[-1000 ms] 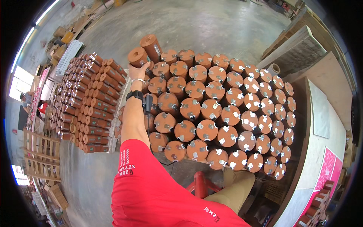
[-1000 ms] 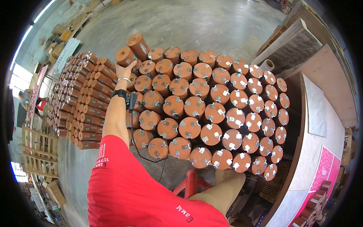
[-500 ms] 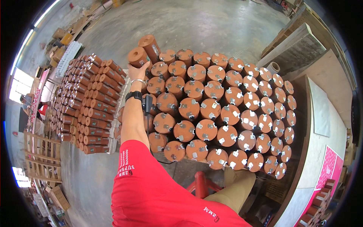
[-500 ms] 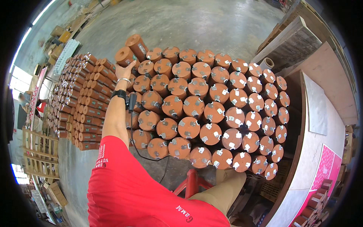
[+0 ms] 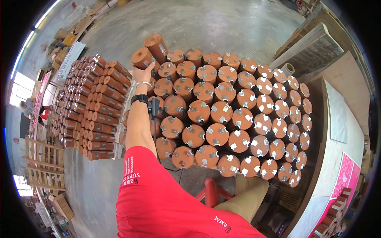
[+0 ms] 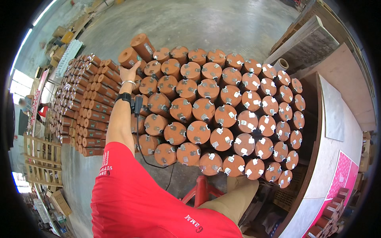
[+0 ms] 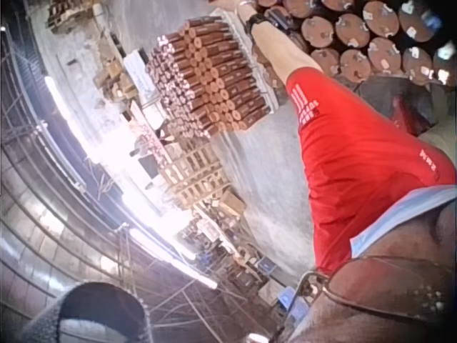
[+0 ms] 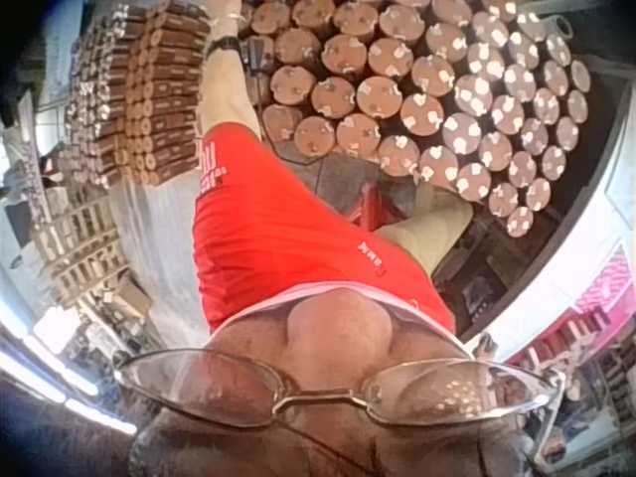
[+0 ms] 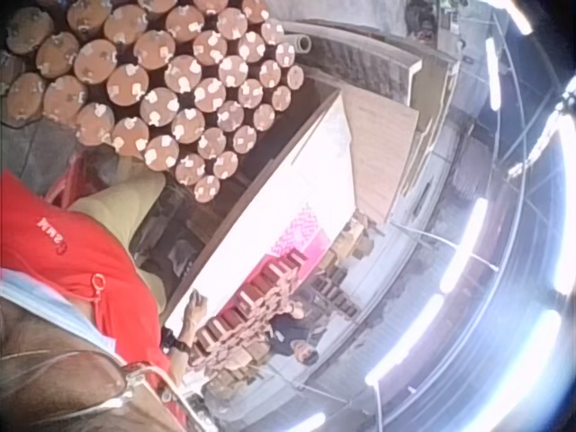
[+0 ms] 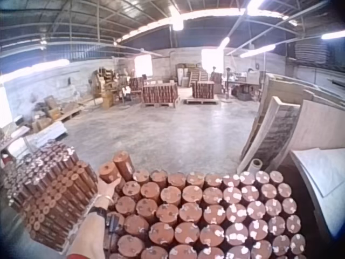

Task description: Cleaning and polishing small wooden cylindrical objects using a cloth and liquid.

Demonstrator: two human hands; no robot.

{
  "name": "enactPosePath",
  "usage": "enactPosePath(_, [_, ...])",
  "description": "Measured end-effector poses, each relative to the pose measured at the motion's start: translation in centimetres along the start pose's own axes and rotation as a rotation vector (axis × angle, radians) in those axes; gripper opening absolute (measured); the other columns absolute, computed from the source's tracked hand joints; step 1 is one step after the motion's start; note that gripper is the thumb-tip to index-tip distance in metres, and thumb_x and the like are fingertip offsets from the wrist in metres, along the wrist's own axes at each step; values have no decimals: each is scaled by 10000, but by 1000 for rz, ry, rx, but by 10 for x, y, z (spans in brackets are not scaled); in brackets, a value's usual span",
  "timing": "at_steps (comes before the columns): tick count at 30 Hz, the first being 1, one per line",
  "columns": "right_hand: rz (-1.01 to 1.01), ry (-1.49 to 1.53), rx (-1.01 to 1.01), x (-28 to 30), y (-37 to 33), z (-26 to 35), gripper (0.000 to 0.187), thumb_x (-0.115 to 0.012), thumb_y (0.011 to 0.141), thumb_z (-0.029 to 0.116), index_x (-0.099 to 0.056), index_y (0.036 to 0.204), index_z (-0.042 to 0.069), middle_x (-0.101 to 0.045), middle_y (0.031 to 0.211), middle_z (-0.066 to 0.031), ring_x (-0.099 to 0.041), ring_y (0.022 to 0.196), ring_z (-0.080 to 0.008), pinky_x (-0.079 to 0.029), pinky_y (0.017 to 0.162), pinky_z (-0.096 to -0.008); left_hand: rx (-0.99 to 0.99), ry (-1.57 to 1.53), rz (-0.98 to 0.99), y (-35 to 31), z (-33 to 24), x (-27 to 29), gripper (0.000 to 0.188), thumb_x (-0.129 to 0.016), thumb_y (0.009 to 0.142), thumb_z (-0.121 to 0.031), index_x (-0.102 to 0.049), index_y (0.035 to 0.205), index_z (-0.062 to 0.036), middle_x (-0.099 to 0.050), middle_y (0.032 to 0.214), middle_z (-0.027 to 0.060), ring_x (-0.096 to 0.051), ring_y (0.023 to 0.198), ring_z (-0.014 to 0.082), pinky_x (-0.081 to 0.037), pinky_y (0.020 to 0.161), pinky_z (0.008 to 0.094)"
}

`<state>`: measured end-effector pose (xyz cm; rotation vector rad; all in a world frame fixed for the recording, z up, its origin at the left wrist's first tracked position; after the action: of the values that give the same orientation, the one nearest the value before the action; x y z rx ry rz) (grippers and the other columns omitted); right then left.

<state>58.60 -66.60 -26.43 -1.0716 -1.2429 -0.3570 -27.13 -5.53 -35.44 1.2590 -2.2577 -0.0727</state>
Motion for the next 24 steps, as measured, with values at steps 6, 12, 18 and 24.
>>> enactPosePath(6, [28, -20, -33, 6, -4, 13, 341, -521, 947, 337, -516, 1080, 23, -652, 1033, -73, -587, 994, -180, -448, 848, -311, 16, 40, -36, -2, -7, 4, 881, -842, 567, -431, -450, 1199, 41, -582, 1155, 239, -582, 1073, 347, -460, 930, 401])
enactPosePath(12, [144, -276, 19, 6, 0, 6, 402, -425, 982, 362, -496, 1180, 19, -644, 1062, -68, -546, 1064, -216, -387, 941, -334, 17, 91, 35, 1, -6, -1, 906, -833, 573, -458, -434, 1219, 37, -566, 1185, 242, -571, 1092, 354, -455, 946, 418])
enactPosePath(18, [49, 52, -23, -5, 0, -4, 393, -532, 943, 356, -477, 1124, 12, -654, 1044, -96, -597, 987, -195, -466, 856, -305, -26, 72, 68, 6, -2, 2, 923, -833, 575, -461, -424, 1228, 46, -561, 1192, 244, -562, 1103, 358, -444, 959, 418])
enactPosePath(24, [2, 75, 24, -13, 8, -27, 359, -569, 928, 333, -478, 1083, 22, -654, 1027, -100, -610, 952, -173, -484, 814, -295, 29, 93, 121, 1, -11, 4, 968, -828, 609, -445, -372, 1296, 61, -523, 1254, 253, -527, 1162, 351, -407, 1009, 396])
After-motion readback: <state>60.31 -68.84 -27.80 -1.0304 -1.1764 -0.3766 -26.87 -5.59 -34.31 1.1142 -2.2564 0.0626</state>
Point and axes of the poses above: each hand's wrist, its own y-axis towards the middle knuckle, its own x-axis out of the back of the hand, z = x × y, the point moved 1 cm from there along y, towards the middle knuckle
